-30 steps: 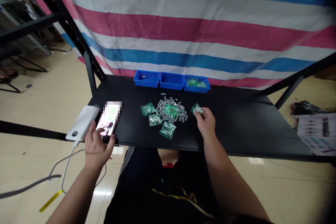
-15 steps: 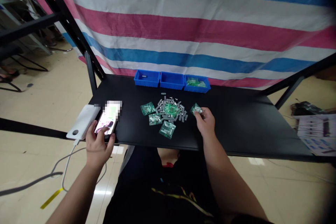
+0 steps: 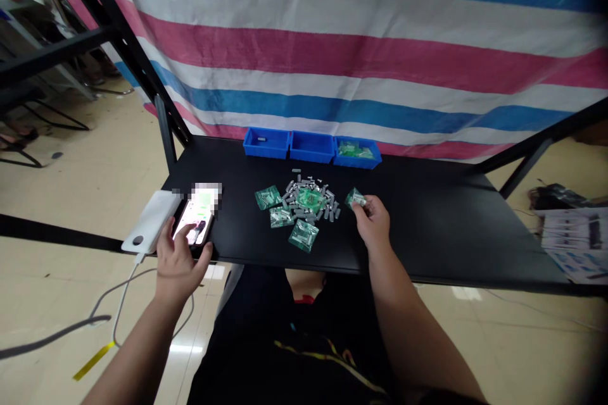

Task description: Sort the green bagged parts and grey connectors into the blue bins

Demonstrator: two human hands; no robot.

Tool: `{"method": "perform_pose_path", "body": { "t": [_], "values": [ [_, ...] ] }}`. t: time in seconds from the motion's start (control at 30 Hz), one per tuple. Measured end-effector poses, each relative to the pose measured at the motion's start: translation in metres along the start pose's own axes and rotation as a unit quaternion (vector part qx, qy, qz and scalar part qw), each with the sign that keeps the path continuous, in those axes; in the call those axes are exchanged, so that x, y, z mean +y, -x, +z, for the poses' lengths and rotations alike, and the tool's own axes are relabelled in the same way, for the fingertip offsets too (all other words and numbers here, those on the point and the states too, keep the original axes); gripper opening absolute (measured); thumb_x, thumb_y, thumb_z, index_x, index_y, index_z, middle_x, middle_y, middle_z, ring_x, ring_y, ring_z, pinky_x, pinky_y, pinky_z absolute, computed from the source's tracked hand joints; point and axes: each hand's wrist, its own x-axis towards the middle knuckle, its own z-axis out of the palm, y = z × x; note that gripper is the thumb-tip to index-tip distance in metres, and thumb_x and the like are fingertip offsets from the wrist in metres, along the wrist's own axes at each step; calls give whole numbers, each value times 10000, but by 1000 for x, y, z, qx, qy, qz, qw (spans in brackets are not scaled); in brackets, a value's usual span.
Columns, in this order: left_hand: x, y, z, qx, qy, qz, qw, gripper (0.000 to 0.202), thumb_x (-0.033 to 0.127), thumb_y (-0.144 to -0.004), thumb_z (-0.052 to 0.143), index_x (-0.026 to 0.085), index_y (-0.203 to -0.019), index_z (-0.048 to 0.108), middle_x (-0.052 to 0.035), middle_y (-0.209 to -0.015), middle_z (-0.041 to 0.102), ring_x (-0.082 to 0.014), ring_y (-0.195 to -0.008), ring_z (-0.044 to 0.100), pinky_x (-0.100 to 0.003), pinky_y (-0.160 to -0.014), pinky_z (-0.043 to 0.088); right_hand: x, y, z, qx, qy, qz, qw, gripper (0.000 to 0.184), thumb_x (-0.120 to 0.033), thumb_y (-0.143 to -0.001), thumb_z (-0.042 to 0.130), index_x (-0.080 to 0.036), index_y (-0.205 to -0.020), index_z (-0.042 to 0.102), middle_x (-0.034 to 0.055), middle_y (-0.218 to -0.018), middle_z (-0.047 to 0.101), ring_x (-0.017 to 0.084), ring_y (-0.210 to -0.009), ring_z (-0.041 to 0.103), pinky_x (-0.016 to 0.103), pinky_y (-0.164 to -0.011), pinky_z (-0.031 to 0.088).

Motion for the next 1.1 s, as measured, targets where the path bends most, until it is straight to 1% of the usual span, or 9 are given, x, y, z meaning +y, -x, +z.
{"method": "perform_pose_path", "body": {
  "t": [0.2, 0.5, 0.57, 0.63, 0.77, 0.87, 0.97, 1.03, 1.1],
  "values": [
    [7, -13, -3, -48, -32, -23, 998, 657, 478, -890, 651, 241, -1490, 526, -216, -1627, 368, -449, -1506, 393, -637, -1198, 377, 0, 0, -1, 2, 0, -2, 1000, 279, -482, -856, 708, -225, -954, 659, -10, -752, 644, 167, -656, 576, 290, -650, 459],
    [3, -15, -1, -56, -53, -13, 997, 613, 503, -890, 629, 287, -1462, 585, -191, -1617, 381, -450, -1465, 437, -627, -1183, 381, -2, 1, 0, -1, -12, -2, 1000, 267, -470, -858, 705, -221, -938, 654, -8, -771, 646, 161, -663, 569, 285, -646, 444],
    [2, -15, 0, -48, -48, -14, 998, 668, 520, -889, 622, 258, -1497, 533, -203, -1611, 393, -443, -1469, 436, -612, -1189, 379, 0, 0, -1, -2, -8, 0, 1000, 268, -469, -858, 707, -220, -942, 656, -8, -771, 647, 160, -664, 572, 284, -649, 447],
    [2, -14, 2, -31, -34, -14, 999, 754, 534, -887, 614, 184, -1535, 454, -239, -1590, 420, -437, -1474, 432, -602, -1206, 365, 2, 0, -1, -2, -3, 3, 1000, 274, -475, -857, 707, -220, -944, 657, -6, -771, 650, 163, -669, 579, 285, -652, 453],
    [3, -13, 6, 4, -5, -14, 1000, 840, 567, -878, 603, 75, -1519, 374, -295, -1542, 463, -436, -1452, 457, -603, -1217, 353, 1, -2, 0, 15, -25, 5, 1000, 299, -487, -844, 709, -223, -961, 632, 5, -813, 677, 176, -710, 614, 292, -667, 471],
    [1, -11, 8, 16, 1, -14, 1000, 847, 587, -876, 601, 58, -1495, 367, -307, -1535, 467, -441, -1450, 459, -608, -1221, 352, -1, -4, 1, 32, -84, 27, 996, 341, -474, -804, 738, -225, -995, 605, 16, -851, 707, 185, -721, 634, 300, -661, 486],
    [-4, -9, 9, 13, 1, -13, 1000, 853, 583, -866, 631, 80, -1496, 356, -294, -1545, 463, -435, -1462, 454, -610, -1232, 351, -2, -6, 1, 21, -110, 43, 993, 354, -451, -775, 766, -218, -1011, 643, 29, -864, 717, 187, -703, 635, 316, -647, 510],
    [-6, -9, 9, 11, 9, -14, 1000, 849, 573, -858, 653, 105, -1501, 356, -276, -1557, 457, -426, -1468, 455, -615, -1236, 354, -3, -9, -1, 14, -75, 11, 997, 303, -426, -793, 758, -211, -999, 706, 43, -905, 708, 184, -723, 634, 331, -666, 533],
    [-6, -10, 9, 22, 23, -19, 999, 848, 570, -845, 672, 104, -1489, 377, -271, -1546, 467, -431, -1474, 447, -630, -1240, 355, -7, -15, -4, 27, -20, -45, 998, 248, -406, -841, 722, -212, -990, 766, 68, -1008, 694, 187, -784, 644, 348, -703, 563]
  ]
}}
